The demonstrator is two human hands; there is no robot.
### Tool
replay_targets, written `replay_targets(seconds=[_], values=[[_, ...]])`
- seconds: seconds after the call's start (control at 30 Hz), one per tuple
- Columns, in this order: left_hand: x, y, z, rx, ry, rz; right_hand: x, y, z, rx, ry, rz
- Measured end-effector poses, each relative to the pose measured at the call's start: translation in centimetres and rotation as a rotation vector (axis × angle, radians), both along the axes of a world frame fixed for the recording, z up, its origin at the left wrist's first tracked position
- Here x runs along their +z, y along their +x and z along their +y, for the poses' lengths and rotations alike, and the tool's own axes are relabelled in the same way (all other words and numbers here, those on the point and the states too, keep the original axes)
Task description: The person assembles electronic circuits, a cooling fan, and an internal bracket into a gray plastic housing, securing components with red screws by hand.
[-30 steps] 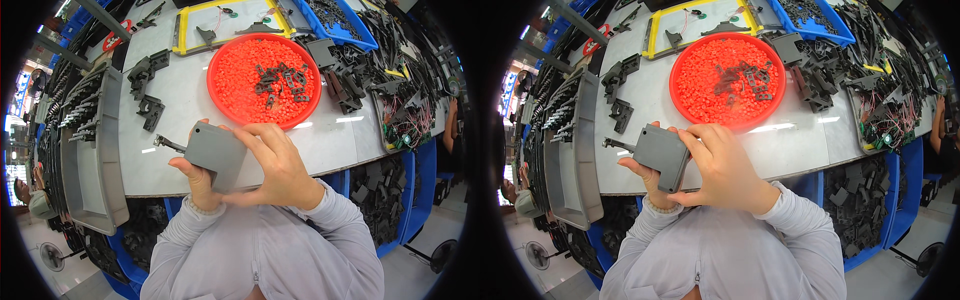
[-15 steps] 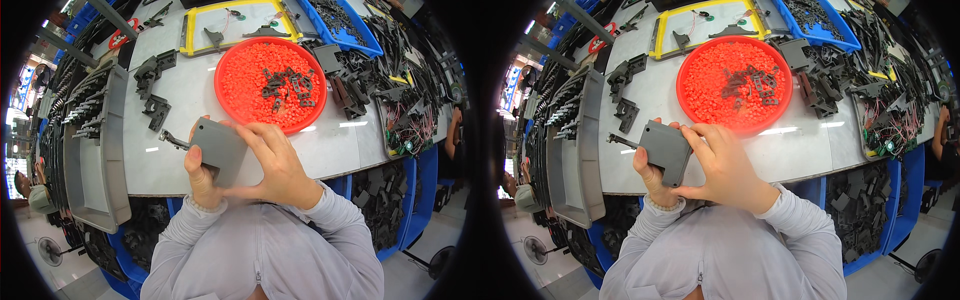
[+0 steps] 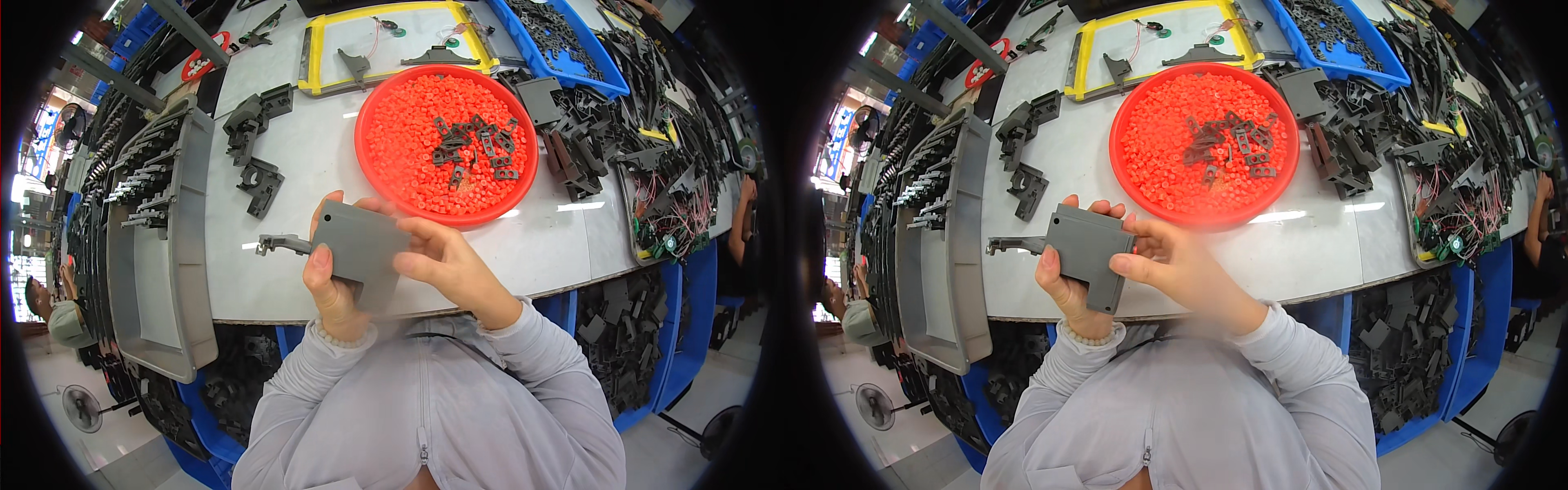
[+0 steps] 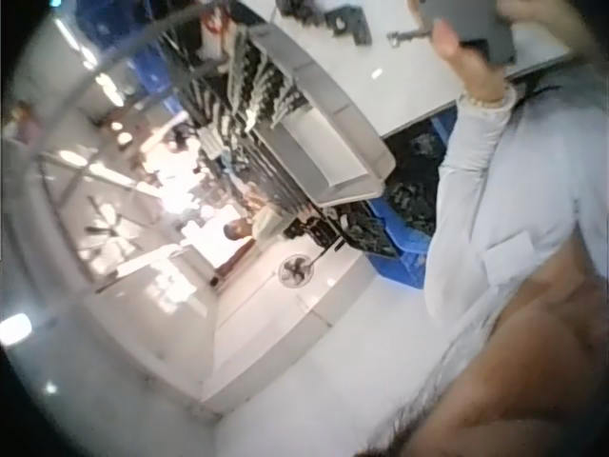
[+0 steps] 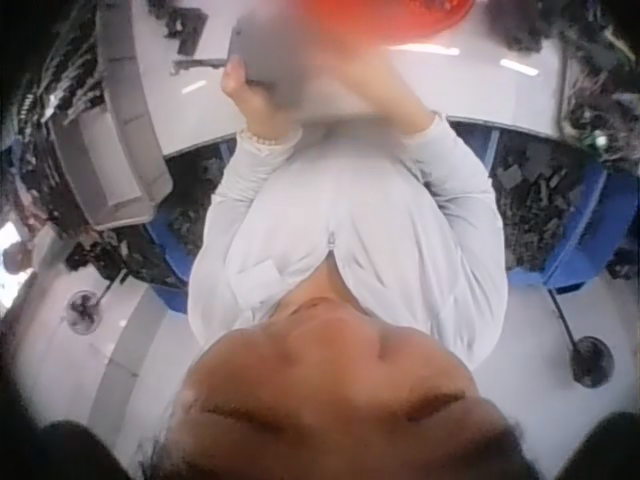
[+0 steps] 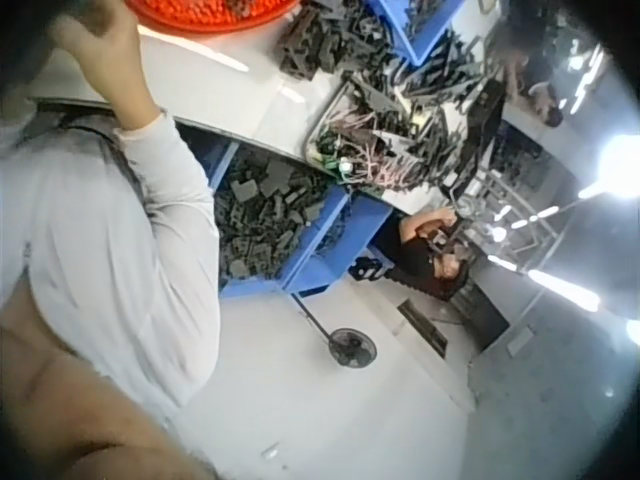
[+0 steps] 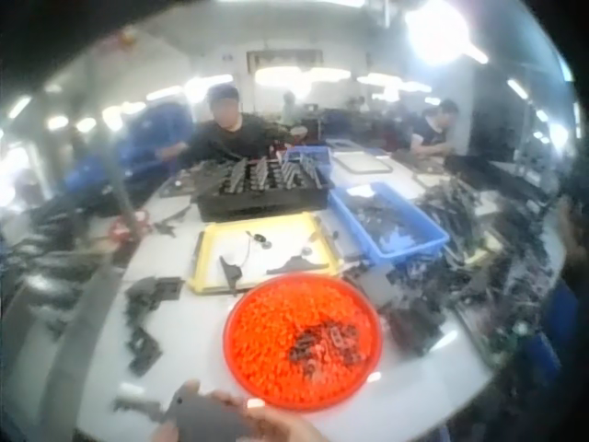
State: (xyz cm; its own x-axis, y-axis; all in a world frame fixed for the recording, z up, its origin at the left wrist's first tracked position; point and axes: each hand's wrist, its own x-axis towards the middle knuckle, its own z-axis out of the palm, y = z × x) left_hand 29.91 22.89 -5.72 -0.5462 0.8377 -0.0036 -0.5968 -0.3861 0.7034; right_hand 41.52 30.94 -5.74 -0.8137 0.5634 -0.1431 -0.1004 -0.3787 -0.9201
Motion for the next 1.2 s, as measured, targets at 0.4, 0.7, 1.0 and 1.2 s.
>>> replay_targets(seconds=[0.4,0.7,1.0,1.2], values=[[-1.3,-0.3,0.4,-0.044,-0.008,-0.096,-1.5,-1.8,-0.3,-0.149,0.11,0.046],[-2.0,-1.5,0.8,-0.086,0.047,-0.446,0.6,-3.1,-0.5,-0.29,0.82,-0.088],[1.9,-3.6,-3.7,-0.075,-0.022,-0.269,-0.4,-3.5,-1.2,0.061,0.604,0.068],[7.4,-14.1,-13.4,0.458,-0.088,0.154,-1.8,-1.6,-0.9,0.327,0.842,-0.006]])
